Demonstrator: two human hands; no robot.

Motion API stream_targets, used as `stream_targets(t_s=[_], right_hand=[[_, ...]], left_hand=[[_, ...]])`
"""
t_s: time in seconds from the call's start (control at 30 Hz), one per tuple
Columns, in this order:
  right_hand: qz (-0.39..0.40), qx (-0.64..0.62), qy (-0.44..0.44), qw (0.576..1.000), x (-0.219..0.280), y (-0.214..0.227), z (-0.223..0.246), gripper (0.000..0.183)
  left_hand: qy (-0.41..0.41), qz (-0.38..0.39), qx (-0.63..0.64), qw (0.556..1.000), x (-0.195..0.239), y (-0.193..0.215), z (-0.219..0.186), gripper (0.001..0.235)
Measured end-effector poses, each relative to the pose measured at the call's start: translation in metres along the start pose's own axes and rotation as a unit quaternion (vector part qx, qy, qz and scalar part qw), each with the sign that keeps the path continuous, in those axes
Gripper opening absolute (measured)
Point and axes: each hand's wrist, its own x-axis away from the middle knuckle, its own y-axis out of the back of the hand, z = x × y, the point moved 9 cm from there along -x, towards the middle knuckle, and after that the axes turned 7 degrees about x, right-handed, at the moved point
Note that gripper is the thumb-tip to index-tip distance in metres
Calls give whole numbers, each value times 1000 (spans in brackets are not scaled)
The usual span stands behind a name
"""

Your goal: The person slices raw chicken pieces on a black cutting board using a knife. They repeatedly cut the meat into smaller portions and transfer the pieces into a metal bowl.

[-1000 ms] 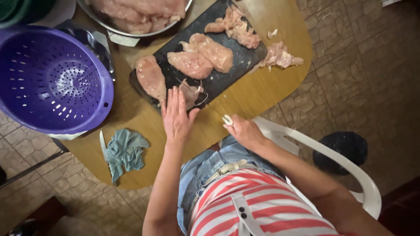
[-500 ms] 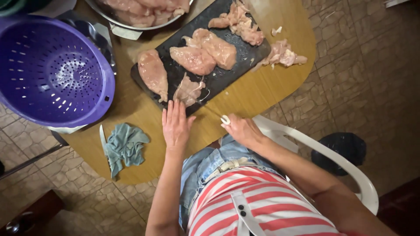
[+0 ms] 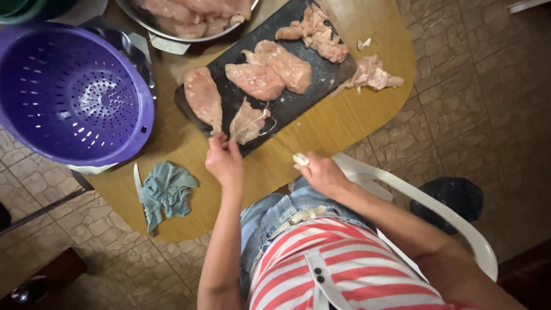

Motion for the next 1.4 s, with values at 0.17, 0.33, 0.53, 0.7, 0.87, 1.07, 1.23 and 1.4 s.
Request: stream_targets(t_s=[0.17,0.33,0.53,0.7,0.87,1.07,1.23,1.4], right_hand=[[-193,-71,27,978,1,41,-24,27],[-187,-107,-22,976,-14,94,-24,37],[-196,-192,-69,959,-40,114,-67,40],[-175,-308,-105,929,-65,127,-101,40],[-177,-372,-96,906,-93,166,-104,40],[-192,-408,-120,884,-114,194,-93,41],[-185,-420,-126,880,-126,174,-112,42],[-174,-393,-140,892,-124,168,-107,41]], left_hand=[[287,177,-69,939,-8,-54,35,29],[283,189,-28,940,-20,-63,21,19],[281,113,206,930,-55,-51,-10,17],[260,25,357,897,-164,4,-101,11],[200,-16,497,844,-278,-2,-150,19],[3,42,193,980,-381,-10,-176,40],[-135,50,-57,988,-295,-61,-144,33],[-133,305,-129,934,-183,-132,-95,63]])
